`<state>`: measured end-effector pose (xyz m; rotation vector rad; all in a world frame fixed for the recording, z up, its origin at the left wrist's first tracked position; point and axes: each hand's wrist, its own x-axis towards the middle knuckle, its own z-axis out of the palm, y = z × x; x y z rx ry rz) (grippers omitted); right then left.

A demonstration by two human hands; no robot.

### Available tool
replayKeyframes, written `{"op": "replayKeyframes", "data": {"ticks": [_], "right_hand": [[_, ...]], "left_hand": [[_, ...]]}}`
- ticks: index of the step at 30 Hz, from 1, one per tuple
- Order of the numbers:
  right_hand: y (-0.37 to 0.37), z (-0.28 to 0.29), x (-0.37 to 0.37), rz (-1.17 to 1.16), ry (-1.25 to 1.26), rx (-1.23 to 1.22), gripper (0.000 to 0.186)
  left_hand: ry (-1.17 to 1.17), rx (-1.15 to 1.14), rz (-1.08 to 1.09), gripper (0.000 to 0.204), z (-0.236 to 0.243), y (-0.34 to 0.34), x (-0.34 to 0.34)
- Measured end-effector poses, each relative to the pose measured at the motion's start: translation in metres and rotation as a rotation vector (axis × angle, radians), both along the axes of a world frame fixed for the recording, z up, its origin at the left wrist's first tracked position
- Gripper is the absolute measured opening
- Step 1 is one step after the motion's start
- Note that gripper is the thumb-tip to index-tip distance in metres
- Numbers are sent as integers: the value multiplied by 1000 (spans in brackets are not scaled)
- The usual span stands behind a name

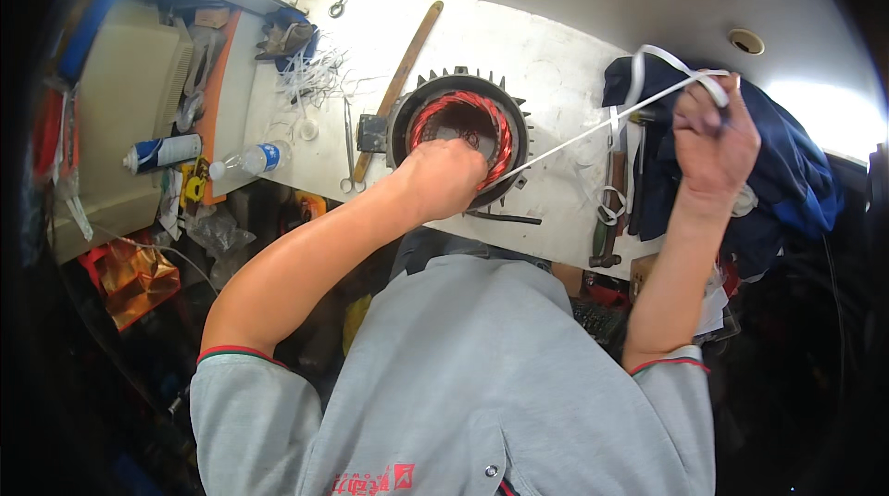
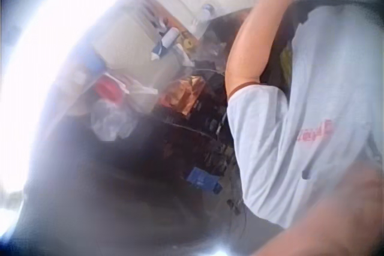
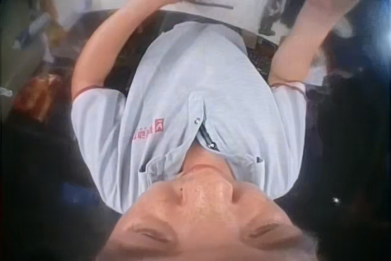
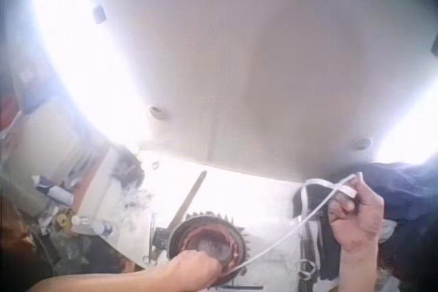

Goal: The person secures red copper windings inside a motor stator using white insulating tape and a wooden mallet. They repeatedly wrap, tuck, and tap the tape into the stator slots to hold the coils in place.

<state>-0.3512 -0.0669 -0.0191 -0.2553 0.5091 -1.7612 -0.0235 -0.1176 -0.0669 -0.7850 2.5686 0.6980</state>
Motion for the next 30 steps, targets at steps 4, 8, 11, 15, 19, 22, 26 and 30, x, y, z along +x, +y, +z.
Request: {"op": "replayKeyframes", "data": {"ticks": [4,8,11,15,19,22,26,30], "right_hand": [[-15,25,53,-302,2,327,26],[3,30,27,547,922,122,25],[24,28,43,660,2348,-122,21],[9,30,55,1072,2052,-98,16],[7,-20,81,732,692,88,23],[2,-30,116,710,92,343,30],[-17,-28,117,865,375,585,31],[-25,-25,115,854,509,638,27]], "left_hand": [[47,-31,34,14,-5,3,5],[99,64,130,15,2,5,12],[167,149,223,14,6,7,15],[281,198,310,13,-1,14,26],[401,130,298,10,-8,15,27],[420,29,272,7,-5,15,27],[409,3,234,7,-4,9,27],[428,17,249,7,-7,14,27]]}}
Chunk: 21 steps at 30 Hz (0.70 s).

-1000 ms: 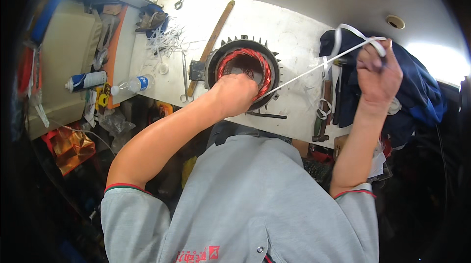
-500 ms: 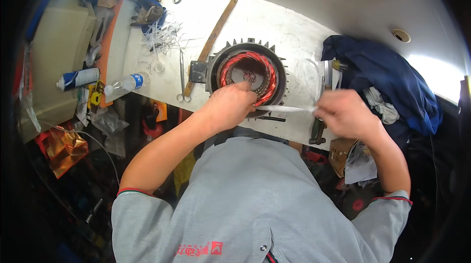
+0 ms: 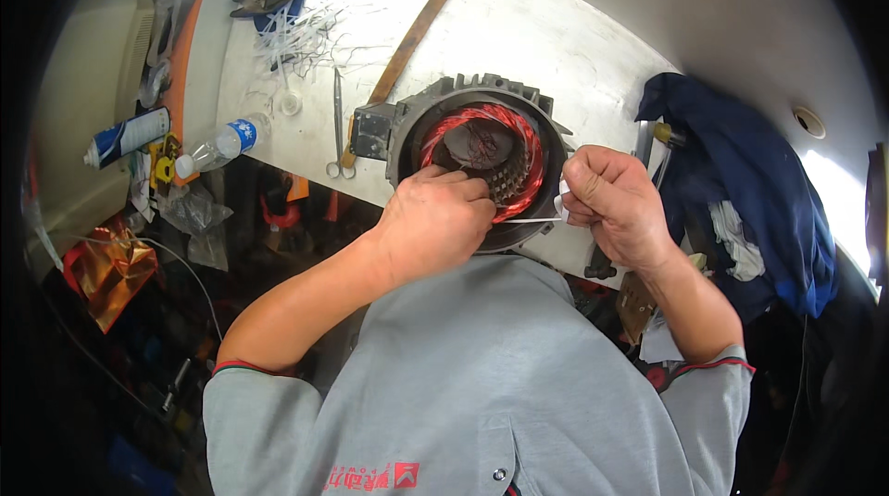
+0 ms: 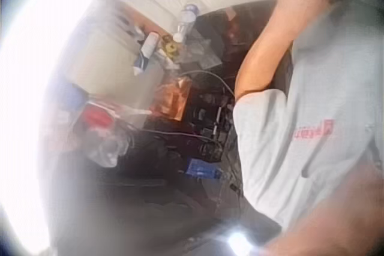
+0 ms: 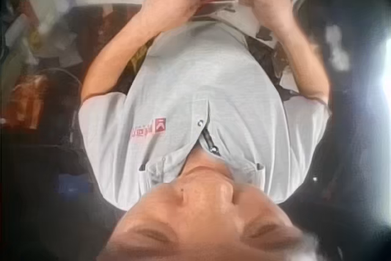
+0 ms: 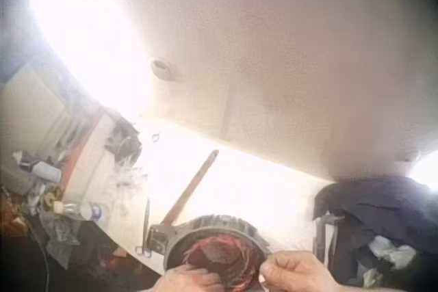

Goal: The person secures red copper windings inside a motor stator using white insulating tape and a wooden mallet. They repeatedly wrap, tuck, and tap the tape into the stator slots to hold the coils in place.

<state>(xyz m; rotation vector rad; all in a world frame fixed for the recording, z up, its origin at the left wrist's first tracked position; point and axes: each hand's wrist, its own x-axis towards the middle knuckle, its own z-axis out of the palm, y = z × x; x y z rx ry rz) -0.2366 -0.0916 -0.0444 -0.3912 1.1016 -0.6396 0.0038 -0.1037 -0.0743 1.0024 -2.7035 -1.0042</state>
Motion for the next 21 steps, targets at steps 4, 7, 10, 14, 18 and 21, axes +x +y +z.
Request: {"op": "replayKeyframes", "data": {"ticks": [4,7,10,14,18,21], "right_hand": [[-2,6,-3,75,80,-36,26],[-8,7,4,85,118,-115,28],[-6,8,0,150,163,-103,33],[18,-18,-8,-223,-146,-130,26],[36,-10,6,-206,463,-578,18],[49,-15,10,-231,741,-689,13]], "left_hand": [[-4,20,-10,6,2,-3,-4],[-10,5,-10,6,1,-8,0],[-3,24,-30,6,1,-8,1],[-53,39,-41,6,3,-2,0],[-73,46,-68,10,3,-4,2],[401,-108,125,11,14,-4,11]]}}
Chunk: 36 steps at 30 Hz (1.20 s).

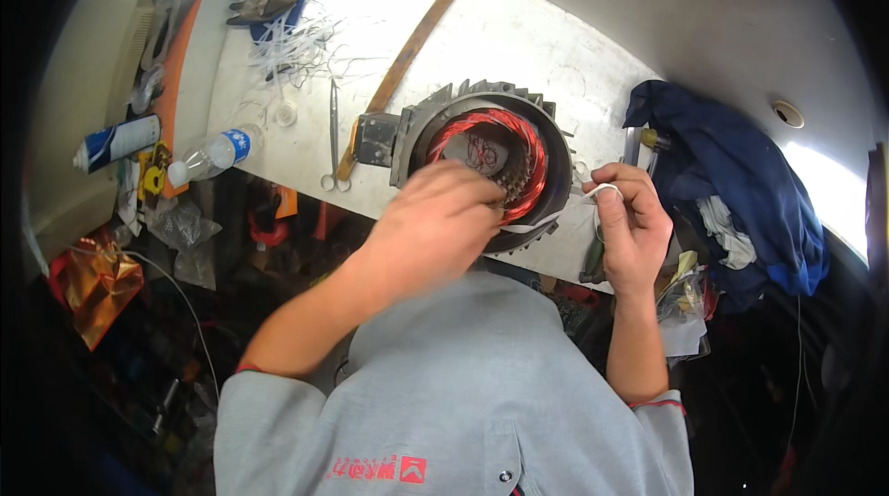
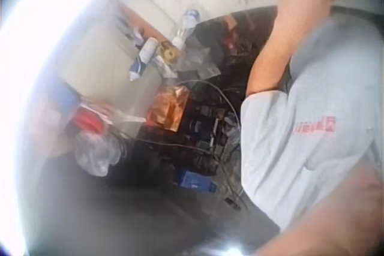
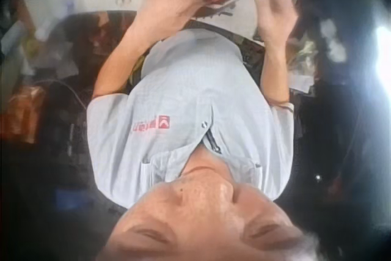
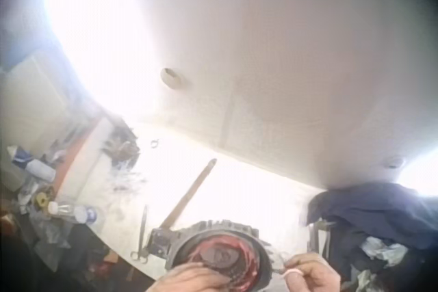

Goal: The person secures red copper windings inside a motor stator using white insulating tape and a wooden mallet. They repeatedly wrap, tuck, and tap the tape into the stator slots to hold the coils in place.

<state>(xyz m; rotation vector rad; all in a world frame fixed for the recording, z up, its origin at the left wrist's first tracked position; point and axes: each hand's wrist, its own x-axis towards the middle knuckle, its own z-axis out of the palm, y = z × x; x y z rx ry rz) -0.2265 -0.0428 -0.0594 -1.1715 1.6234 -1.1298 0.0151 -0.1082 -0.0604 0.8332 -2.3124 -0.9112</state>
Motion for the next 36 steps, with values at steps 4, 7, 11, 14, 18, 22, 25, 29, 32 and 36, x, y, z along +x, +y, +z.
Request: {"op": "replayKeyframes", "data": {"ticks": [4,7,11,14,18,22,25,29,32,36], "right_hand": [[8,-28,14,-216,-41,15,19],[-4,-49,20,-156,-191,-189,22],[-17,-61,40,-174,-453,-105,17],[-18,-58,50,-275,-463,-106,18],[10,-67,67,-459,-373,-107,16],[53,-67,86,-526,-375,-151,13],[65,-28,83,-511,-287,48,16],[79,33,78,-374,309,-5,23],[80,86,110,-207,394,26,25],[94,123,135,-81,453,-86,28]], "left_hand": [[329,227,593,40,-35,23,49],[497,558,525,70,-46,33,25],[270,295,570,60,-52,27,10],[249,268,555,52,-52,20,12],[265,316,408,42,-50,-14,16],[198,403,86,37,-46,-68,16],[184,411,-4,36,-45,-83,12],[120,-23,-49,40,-23,-69,15],[-65,164,-517,57,16,-31,9],[38,187,-349,28,17,-17,19]]}}
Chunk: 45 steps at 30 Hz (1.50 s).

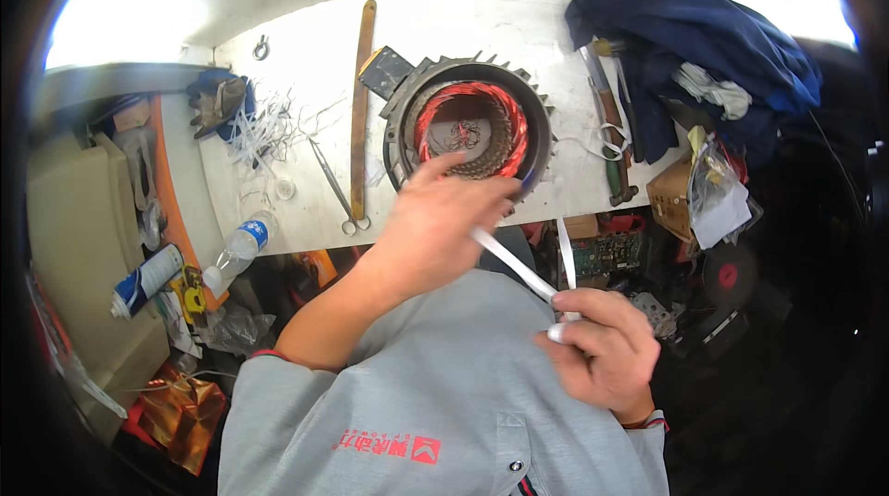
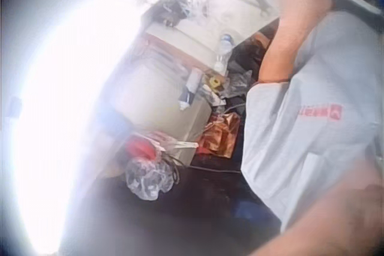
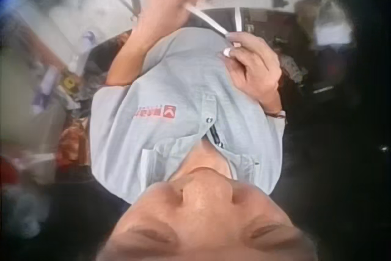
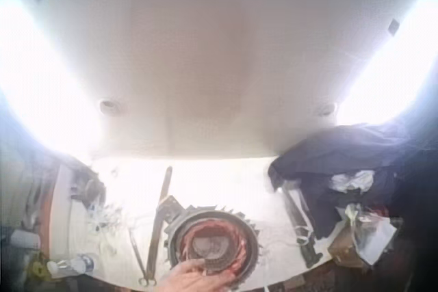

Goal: The person secures red copper windings inside a motor stator using white insulating tape and a wooden mallet. They repeatedly wrap, tuck, and tap the tape into the stator slots to hold the coils in place.

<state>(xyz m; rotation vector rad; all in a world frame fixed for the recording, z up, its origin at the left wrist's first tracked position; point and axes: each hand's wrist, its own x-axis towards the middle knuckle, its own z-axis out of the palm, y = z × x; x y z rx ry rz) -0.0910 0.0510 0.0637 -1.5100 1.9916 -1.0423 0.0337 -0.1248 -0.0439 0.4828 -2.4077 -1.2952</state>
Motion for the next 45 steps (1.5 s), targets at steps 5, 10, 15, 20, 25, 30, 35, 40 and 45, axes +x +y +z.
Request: {"op": "replayKeyframes", "data": {"ticks": [5,10,15,20,25,30,35,40,45], "right_hand": [[36,21,-14,-19,-139,-71,29],[70,-5,-17,12,-663,-79,33],[48,0,-32,192,64,-42,108],[25,-21,46,656,-223,-232,55],[40,-11,-3,615,-314,-465,17],[74,16,-60,981,-714,184,16],[74,30,-43,737,-135,-259,68],[69,17,41,878,-337,-49,49],[91,7,-93,779,-365,-142,7]], "left_hand": [[103,-148,78,24,42,17,45],[257,-88,199,31,81,55,78],[443,-188,95,23,117,94,86],[421,-168,177,22,141,132,101],[294,-249,435,30,146,167,131],[406,-376,560,33,150,169,170],[442,-349,575,27,162,179,160],[375,-391,219,30,183,180,124],[274,-408,627,12,138,136,245]]}}
